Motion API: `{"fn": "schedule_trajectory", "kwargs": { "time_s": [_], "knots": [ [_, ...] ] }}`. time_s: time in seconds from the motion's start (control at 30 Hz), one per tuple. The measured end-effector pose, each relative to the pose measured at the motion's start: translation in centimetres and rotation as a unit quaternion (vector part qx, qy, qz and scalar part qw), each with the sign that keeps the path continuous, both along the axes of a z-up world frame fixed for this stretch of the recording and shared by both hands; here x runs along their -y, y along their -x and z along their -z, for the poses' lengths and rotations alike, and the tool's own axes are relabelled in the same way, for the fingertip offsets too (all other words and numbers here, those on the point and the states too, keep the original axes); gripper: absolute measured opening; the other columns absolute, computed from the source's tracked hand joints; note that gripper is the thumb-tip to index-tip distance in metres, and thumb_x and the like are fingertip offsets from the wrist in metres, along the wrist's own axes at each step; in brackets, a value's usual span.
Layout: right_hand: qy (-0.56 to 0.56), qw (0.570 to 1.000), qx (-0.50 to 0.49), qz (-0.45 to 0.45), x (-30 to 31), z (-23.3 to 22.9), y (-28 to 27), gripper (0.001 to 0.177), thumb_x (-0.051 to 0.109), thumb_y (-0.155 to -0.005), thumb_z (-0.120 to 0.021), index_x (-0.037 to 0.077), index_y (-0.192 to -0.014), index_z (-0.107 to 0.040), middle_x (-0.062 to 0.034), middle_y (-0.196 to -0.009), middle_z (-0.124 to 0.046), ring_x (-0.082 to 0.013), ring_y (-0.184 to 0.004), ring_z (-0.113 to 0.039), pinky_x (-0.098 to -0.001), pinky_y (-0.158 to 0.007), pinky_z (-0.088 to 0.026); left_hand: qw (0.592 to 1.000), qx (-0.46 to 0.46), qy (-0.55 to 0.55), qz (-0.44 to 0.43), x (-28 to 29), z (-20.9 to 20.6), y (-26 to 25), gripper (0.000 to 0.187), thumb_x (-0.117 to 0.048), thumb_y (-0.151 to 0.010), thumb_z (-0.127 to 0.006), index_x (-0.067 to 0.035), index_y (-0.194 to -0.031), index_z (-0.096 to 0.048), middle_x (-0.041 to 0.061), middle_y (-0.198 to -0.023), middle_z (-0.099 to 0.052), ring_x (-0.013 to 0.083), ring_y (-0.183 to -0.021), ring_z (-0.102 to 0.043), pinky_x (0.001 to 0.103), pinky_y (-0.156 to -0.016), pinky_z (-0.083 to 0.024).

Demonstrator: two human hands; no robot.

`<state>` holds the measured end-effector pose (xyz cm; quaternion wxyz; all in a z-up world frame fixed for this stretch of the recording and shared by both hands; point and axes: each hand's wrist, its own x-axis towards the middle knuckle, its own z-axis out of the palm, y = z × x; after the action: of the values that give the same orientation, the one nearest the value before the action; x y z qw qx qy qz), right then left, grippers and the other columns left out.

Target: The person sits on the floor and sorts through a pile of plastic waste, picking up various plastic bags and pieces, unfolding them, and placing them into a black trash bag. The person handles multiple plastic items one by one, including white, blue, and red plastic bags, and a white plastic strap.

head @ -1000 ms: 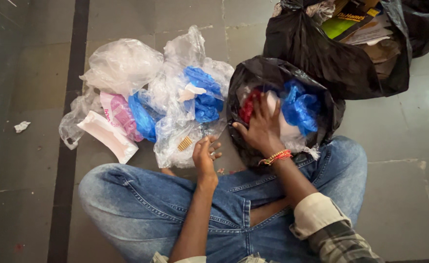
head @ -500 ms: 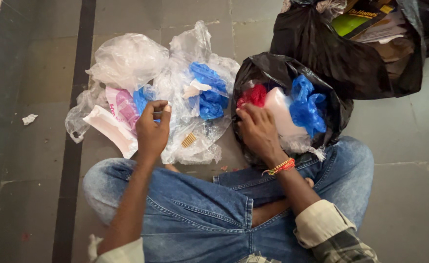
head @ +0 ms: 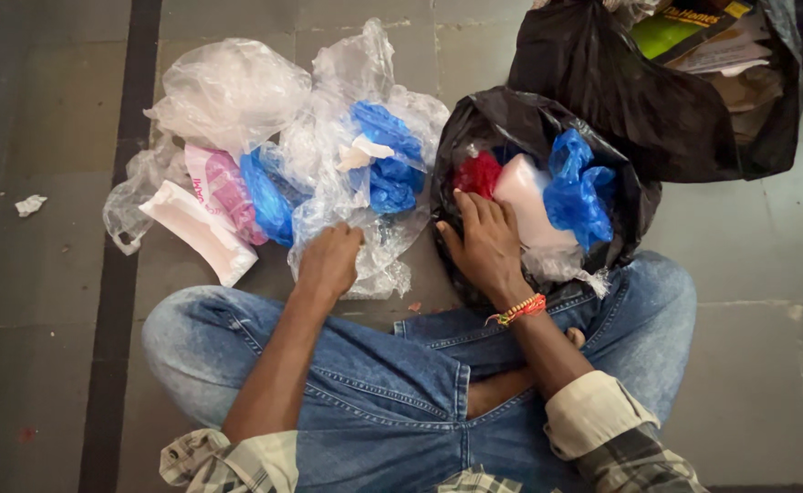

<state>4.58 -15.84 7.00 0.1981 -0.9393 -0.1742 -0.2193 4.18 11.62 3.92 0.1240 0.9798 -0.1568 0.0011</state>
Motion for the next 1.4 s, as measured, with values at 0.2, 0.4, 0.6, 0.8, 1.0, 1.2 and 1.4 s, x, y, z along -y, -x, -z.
{"fn": "schedule_trajectory", "kwargs": {
  "time_s": [0.2,0.4,0.6,0.8,1.0,1.2,1.4],
  "knots": [
    [-0.013,1.000,-0.002,-0.015,-0.3,-0.3,0.2,0.047,0.029,-0.094,-0.073,0.001,-0.131,-0.063,-0.0144,-0.118,-0.070,-0.0306,-0.110,-0.064,-0.0447,-0.106,-0.042,0.996,-0.041,-0.052,-0.061,-0.3,0.9,-0.5,0.023,-0.009,-0.084,-0.070,-0.004,-0.105,-0.063,0.020,-0.101,-0.068,0.0391,-0.095,-0.068,0.050,-0.078,-0.055],
    [-0.043,0.998,0.028,-0.041,-0.6,-0.5,0.8,0.038,0.024,-0.097,-0.073,0.004,-0.128,-0.064,-0.0124,-0.120,-0.070,-0.0283,-0.113,-0.066,-0.0442,-0.107,-0.043,0.988,-0.023,0.119,-0.100,0.3,-2.6,0.0,0.051,-0.025,-0.073,-0.085,-0.007,-0.116,-0.065,0.018,-0.103,-0.073,0.0372,-0.093,-0.068,0.049,-0.075,-0.053],
    [-0.160,0.971,-0.057,-0.168,-2.2,-1.9,2.7,0.058,0.013,-0.084,-0.077,-0.003,-0.136,-0.057,-0.0218,-0.130,-0.060,-0.0403,-0.113,-0.060,-0.0464,-0.096,-0.050,0.833,-0.307,0.458,-0.050,1.8,-4.2,-0.4,0.072,-0.030,-0.080,-0.084,-0.008,-0.140,-0.053,0.011,-0.109,-0.076,0.0157,-0.095,-0.067,0.032,-0.081,-0.053],
    [-0.231,0.939,-0.114,-0.230,-3.8,-1.6,3.8,0.027,0.002,-0.088,-0.074,0.005,-0.114,-0.067,-0.0150,-0.122,-0.065,-0.0342,-0.105,-0.070,-0.0393,-0.088,-0.057,0.808,-0.408,0.425,0.001,2.5,-4.3,0.2,0.092,-0.030,-0.079,-0.083,-0.011,-0.154,-0.035,0.014,-0.122,-0.071,0.0181,-0.104,-0.068,0.032,-0.086,-0.055],
    [-0.202,0.977,0.062,-0.028,-0.1,-2.3,0.5,0.014,0.000,-0.091,-0.073,0.006,-0.102,-0.068,-0.0118,-0.100,-0.071,-0.0304,-0.098,-0.068,-0.0440,-0.089,-0.054,0.828,-0.278,0.473,-0.116,2.6,-3.0,-1.0,0.074,-0.040,-0.092,-0.072,-0.008,-0.151,-0.041,0.009,-0.123,-0.070,0.0163,-0.098,-0.067,0.031,-0.084,-0.056],
    [-0.167,0.885,0.386,0.200,13.2,-8.2,-8.7,0.017,-0.002,-0.102,-0.076,0.001,-0.118,-0.070,-0.0132,-0.121,-0.059,-0.0352,-0.116,-0.058,-0.0487,-0.104,-0.047,0.819,-0.138,0.518,-0.205,1.7,-2.3,-1.6,0.046,-0.035,-0.095,-0.069,-0.005,-0.128,-0.064,0.006,-0.099,-0.071,0.0144,-0.082,-0.068,0.030,-0.075,-0.055],
    [-0.029,0.923,0.318,0.216,17.3,-10.5,-11.8,0.043,0.003,-0.092,-0.070,0.002,-0.135,-0.064,-0.0195,-0.141,-0.044,-0.0381,-0.132,-0.045,-0.0479,-0.111,-0.038,0.900,-0.074,0.374,-0.212,1.6,-2.4,-1.3,0.039,-0.029,-0.093,-0.069,-0.010,-0.126,-0.064,0.010,-0.103,-0.075,0.0235,-0.088,-0.073,0.036,-0.079,-0.056]
  ]
}}
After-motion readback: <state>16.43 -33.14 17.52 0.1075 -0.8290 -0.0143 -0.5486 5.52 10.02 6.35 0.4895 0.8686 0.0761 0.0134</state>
